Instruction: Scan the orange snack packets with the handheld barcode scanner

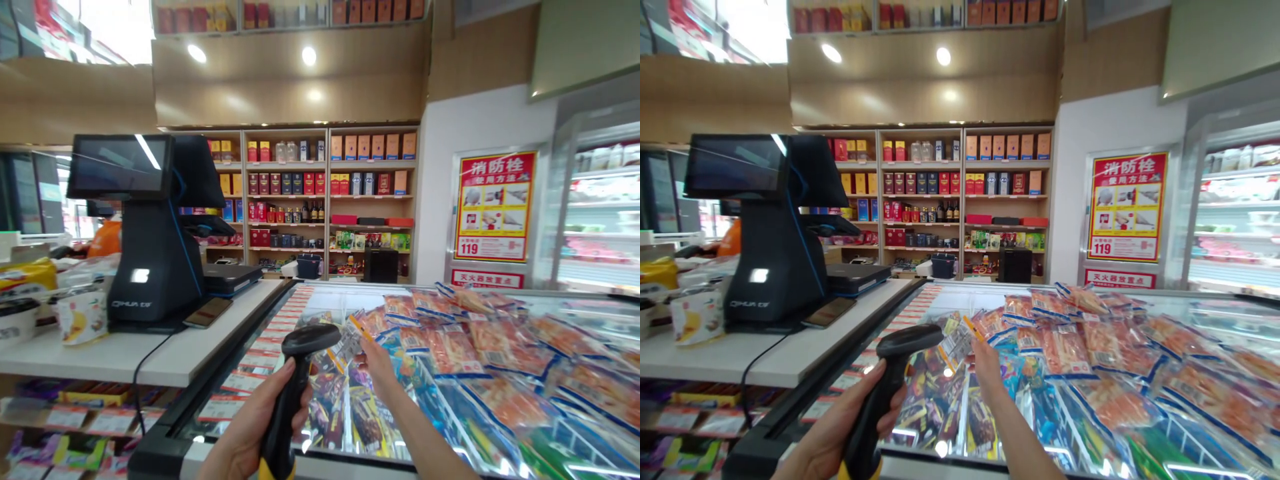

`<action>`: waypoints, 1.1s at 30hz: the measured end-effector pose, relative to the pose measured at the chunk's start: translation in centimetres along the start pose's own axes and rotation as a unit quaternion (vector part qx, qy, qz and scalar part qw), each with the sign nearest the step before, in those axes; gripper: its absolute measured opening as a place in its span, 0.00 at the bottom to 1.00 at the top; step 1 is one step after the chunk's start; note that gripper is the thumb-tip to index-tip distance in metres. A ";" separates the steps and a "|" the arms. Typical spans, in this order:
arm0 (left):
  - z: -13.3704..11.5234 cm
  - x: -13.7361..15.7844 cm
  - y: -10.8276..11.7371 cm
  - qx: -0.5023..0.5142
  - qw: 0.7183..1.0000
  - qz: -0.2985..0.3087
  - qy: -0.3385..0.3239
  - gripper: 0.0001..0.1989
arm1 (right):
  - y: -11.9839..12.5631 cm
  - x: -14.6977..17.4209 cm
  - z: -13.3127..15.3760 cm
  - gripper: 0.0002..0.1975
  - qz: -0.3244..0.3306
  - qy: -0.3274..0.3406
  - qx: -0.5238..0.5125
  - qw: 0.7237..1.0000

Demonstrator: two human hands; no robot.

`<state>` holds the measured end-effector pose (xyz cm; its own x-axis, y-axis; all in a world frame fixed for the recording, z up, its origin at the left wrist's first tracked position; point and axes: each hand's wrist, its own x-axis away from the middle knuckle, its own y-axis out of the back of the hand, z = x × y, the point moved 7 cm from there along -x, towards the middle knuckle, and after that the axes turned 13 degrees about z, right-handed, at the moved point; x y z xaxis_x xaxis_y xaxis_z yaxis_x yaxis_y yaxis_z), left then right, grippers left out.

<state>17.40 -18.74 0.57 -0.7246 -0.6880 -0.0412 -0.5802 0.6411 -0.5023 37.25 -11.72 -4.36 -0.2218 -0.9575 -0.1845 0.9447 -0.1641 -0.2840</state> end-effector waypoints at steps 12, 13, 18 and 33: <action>0.2 -1.7 0.1 -0.023 1.000 -0.009 -0.001 0.15 | 5.7 0.1 4.6 0.14 -0.080 0.067 0.207 0.973; 0.3 -1.8 0.2 -0.024 1.000 -0.019 0.002 0.15 | 7.2 0.2 5.5 0.14 -0.102 0.079 0.264 0.956; 0.6 -3.2 -0.3 -0.050 0.998 -0.042 0.001 0.18 | 12.7 0.4 7.8 0.11 -0.193 0.063 0.474 0.857; 3.2 -13.5 -6.1 -0.256 0.956 -0.103 -0.102 0.26 | 0.9 3.1 5.7 0.19 0.089 0.118 0.042 0.988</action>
<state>31.88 -14.48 1.43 -0.5187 -0.8358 -0.1800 -0.8461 0.5320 -0.0324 38.80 -16.21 0.12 -0.0916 -0.8928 -0.4411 0.9883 -0.0271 -0.1503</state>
